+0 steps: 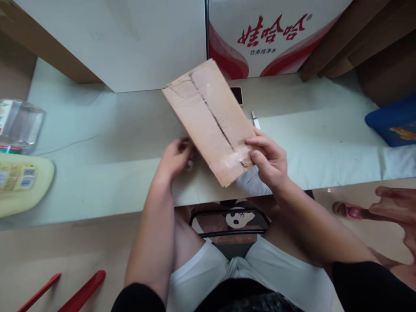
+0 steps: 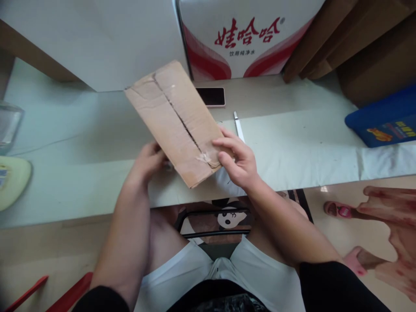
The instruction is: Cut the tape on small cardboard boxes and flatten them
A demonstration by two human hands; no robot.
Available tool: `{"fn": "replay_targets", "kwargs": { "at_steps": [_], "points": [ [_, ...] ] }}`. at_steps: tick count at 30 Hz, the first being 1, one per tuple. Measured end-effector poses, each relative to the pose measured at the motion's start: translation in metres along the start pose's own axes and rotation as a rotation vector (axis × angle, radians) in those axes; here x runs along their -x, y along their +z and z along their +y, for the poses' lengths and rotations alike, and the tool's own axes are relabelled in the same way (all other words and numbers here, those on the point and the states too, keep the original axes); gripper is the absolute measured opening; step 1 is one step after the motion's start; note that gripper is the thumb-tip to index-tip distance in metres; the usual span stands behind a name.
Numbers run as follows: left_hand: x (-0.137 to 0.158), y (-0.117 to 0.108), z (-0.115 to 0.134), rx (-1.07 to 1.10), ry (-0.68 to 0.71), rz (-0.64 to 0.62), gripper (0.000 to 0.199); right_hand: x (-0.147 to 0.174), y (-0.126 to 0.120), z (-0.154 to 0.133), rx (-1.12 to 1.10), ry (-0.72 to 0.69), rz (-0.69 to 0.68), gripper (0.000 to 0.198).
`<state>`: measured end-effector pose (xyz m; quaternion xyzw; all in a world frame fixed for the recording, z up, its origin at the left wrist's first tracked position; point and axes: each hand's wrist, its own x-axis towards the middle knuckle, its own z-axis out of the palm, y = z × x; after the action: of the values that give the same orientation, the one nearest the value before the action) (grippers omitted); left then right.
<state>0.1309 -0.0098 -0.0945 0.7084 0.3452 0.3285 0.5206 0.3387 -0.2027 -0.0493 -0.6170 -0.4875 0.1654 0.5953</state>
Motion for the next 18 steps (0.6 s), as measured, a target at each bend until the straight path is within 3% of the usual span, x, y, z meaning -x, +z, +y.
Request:
{"fn": "replay_targets", "kwargs": {
  "at_steps": [3,5,8,10,15,18],
  "points": [
    [-0.012,-0.005,-0.005,0.031,0.007,0.334,0.052,-0.002,0.009,-0.007,-0.033,-0.004,-0.002,0.027],
    [-0.018,-0.009,-0.003,0.115,0.114,0.472,0.052,-0.004,0.012,-0.009,-0.071,-0.008,-0.037,0.025],
    [-0.02,-0.01,0.008,0.195,0.352,0.478,0.057,-0.004,0.012,-0.01,-0.103,0.005,-0.164,0.029],
    [-0.017,-0.008,0.016,0.191,0.433,0.472,0.061,-0.003,0.013,-0.012,-0.101,0.022,-0.227,0.035],
    [-0.009,-0.003,0.028,0.202,0.312,0.431,0.045,-0.005,0.011,-0.013,-0.079,0.014,-0.208,0.042],
    [-0.008,-0.004,0.03,0.259,0.282,0.423,0.044,-0.011,0.0,-0.003,0.087,0.094,-0.063,0.035]
  ]
}}
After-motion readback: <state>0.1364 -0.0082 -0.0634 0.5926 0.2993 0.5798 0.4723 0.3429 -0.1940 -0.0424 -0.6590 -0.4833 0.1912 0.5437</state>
